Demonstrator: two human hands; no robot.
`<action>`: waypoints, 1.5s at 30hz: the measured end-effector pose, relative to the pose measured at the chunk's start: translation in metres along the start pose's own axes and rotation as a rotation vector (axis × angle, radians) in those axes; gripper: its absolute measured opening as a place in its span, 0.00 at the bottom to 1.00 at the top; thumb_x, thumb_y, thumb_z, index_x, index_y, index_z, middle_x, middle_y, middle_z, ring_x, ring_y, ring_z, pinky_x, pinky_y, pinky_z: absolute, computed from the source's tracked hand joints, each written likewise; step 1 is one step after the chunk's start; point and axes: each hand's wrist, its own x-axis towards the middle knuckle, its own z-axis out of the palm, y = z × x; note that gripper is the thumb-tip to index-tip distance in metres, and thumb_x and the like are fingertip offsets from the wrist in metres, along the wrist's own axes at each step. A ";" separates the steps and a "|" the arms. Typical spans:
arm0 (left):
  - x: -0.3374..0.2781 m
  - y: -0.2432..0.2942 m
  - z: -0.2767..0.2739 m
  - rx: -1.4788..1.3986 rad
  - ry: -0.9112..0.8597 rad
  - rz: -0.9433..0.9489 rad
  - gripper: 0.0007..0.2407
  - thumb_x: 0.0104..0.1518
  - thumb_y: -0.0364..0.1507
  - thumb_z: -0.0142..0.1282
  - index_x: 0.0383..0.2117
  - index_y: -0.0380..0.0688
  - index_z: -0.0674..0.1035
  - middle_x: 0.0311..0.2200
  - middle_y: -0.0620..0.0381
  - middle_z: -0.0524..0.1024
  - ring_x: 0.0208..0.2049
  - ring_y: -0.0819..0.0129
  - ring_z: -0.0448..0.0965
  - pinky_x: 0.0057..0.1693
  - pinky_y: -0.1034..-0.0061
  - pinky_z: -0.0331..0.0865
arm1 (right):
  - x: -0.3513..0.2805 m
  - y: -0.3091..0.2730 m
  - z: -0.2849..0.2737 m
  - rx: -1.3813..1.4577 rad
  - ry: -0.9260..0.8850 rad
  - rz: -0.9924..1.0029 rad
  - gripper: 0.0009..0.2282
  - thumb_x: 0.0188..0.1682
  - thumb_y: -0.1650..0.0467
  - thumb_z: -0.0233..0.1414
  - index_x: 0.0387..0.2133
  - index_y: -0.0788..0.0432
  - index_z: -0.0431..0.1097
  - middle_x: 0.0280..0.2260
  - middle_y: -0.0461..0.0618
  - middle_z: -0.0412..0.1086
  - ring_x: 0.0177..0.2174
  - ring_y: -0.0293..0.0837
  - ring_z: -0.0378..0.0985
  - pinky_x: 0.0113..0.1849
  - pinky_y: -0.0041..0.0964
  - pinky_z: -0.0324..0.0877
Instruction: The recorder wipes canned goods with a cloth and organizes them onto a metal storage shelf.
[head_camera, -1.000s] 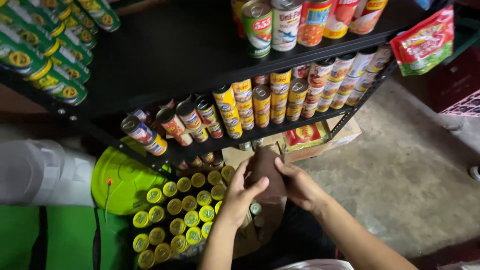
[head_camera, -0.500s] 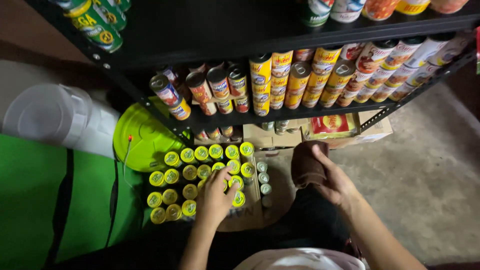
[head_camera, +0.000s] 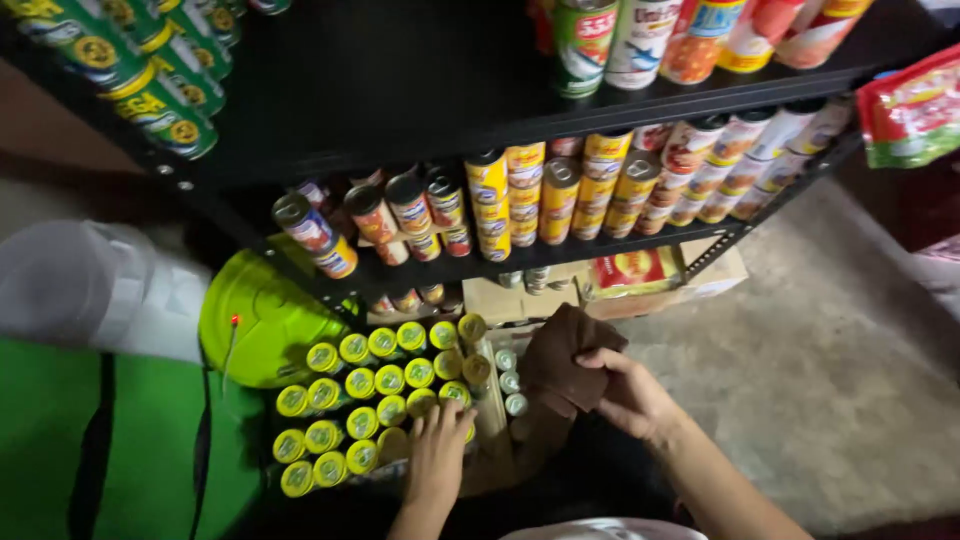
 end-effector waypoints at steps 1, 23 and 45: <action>0.000 -0.002 0.007 0.027 0.013 -0.002 0.14 0.54 0.30 0.51 0.48 0.56 0.79 0.46 0.58 0.69 0.41 0.56 0.72 0.48 0.58 0.67 | 0.003 0.001 -0.006 0.021 0.014 0.018 0.03 0.45 0.75 0.52 0.30 0.63 0.72 0.33 0.55 0.75 0.31 0.45 0.74 0.37 0.37 0.69; 0.034 0.025 -0.139 -1.758 0.147 -0.248 0.29 0.52 0.23 0.61 0.64 0.39 0.66 0.58 0.46 0.72 0.57 0.58 0.75 0.58 0.65 0.73 | -0.026 0.016 0.137 -0.403 0.040 -0.068 0.23 0.53 0.66 0.48 0.61 0.63 0.65 0.50 0.59 0.75 0.42 0.49 0.75 0.43 0.42 0.71; 0.131 0.052 -0.079 -2.480 0.599 -0.333 0.12 0.62 0.39 0.54 0.43 0.45 0.76 0.40 0.62 0.74 0.41 0.74 0.72 0.54 0.72 0.66 | -0.075 0.022 0.173 -1.270 -0.291 -1.183 0.29 0.43 0.80 0.51 0.63 0.61 0.61 0.69 0.62 0.50 0.71 0.65 0.37 0.66 0.63 0.33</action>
